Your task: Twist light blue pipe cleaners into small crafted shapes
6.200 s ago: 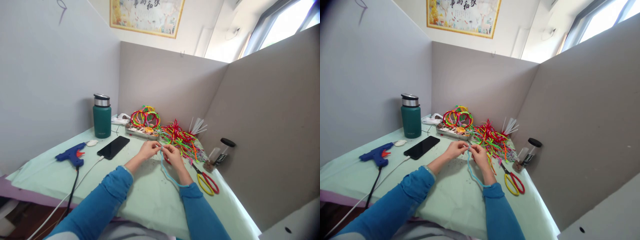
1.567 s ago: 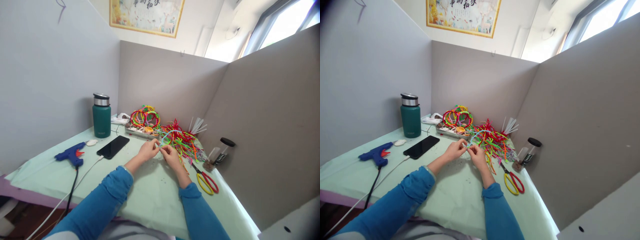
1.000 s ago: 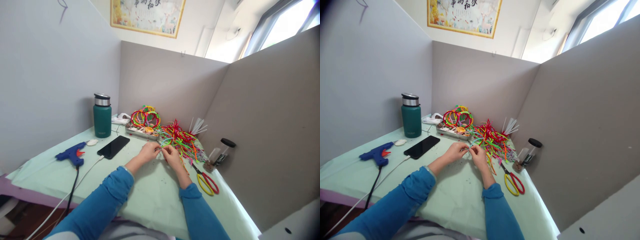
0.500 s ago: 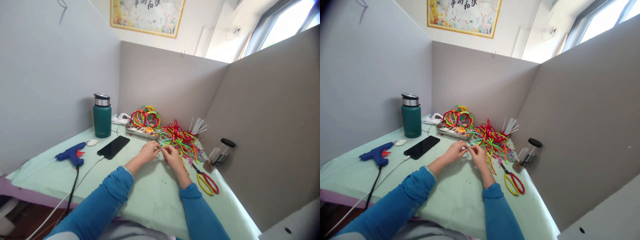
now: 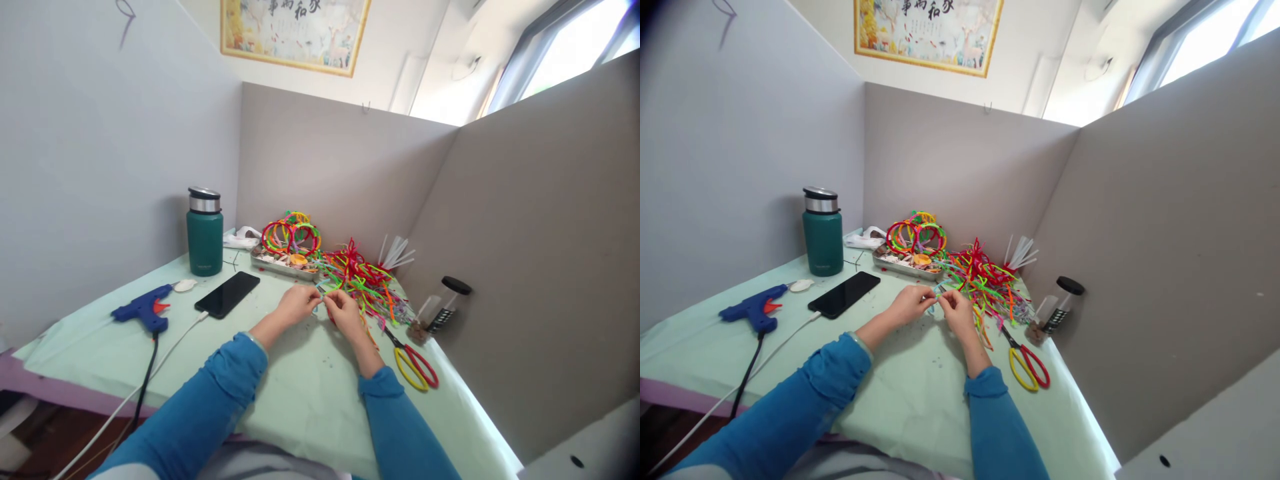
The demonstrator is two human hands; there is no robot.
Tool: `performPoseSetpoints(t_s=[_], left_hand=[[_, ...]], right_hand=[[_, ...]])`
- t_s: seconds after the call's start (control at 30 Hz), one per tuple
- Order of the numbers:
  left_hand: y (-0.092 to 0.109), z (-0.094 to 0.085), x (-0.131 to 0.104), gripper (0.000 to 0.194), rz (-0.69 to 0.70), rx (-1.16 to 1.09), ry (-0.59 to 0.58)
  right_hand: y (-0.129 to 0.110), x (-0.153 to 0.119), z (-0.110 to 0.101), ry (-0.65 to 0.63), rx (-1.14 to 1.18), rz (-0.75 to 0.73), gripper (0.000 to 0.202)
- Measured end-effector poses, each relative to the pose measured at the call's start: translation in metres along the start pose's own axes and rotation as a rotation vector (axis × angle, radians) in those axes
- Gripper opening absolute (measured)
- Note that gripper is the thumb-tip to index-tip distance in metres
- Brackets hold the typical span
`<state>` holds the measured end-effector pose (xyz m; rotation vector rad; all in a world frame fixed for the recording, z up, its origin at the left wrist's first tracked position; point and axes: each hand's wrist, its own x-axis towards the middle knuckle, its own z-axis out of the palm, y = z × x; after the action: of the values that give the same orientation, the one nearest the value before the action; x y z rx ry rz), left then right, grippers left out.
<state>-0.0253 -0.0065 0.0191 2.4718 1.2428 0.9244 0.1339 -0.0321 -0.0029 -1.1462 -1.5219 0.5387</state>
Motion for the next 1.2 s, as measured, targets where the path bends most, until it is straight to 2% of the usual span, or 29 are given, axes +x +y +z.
performPoseSetpoints(t_s=[0.77, 1.0, 1.2], left_hand=[[-0.0013, 0.0000, 0.0024, 0.022, 0.006, -0.017, -0.025], [-0.0058, 0.0025, 0.0024, 0.024, -0.014, 0.023, -0.020], [-0.0057, 0.0024, 0.0023, 0.022, 0.030, 0.016, -0.036]], right_hand=[[0.0037, 0.0008, 0.0022, -0.043, 0.061, -0.011, 0.027], [0.0044, 0.0000, 0.0017, -0.047, 0.035, -0.015, 0.023], [0.0052, -0.0010, 0.0015, -0.049, -0.050, -0.082, 0.022]])
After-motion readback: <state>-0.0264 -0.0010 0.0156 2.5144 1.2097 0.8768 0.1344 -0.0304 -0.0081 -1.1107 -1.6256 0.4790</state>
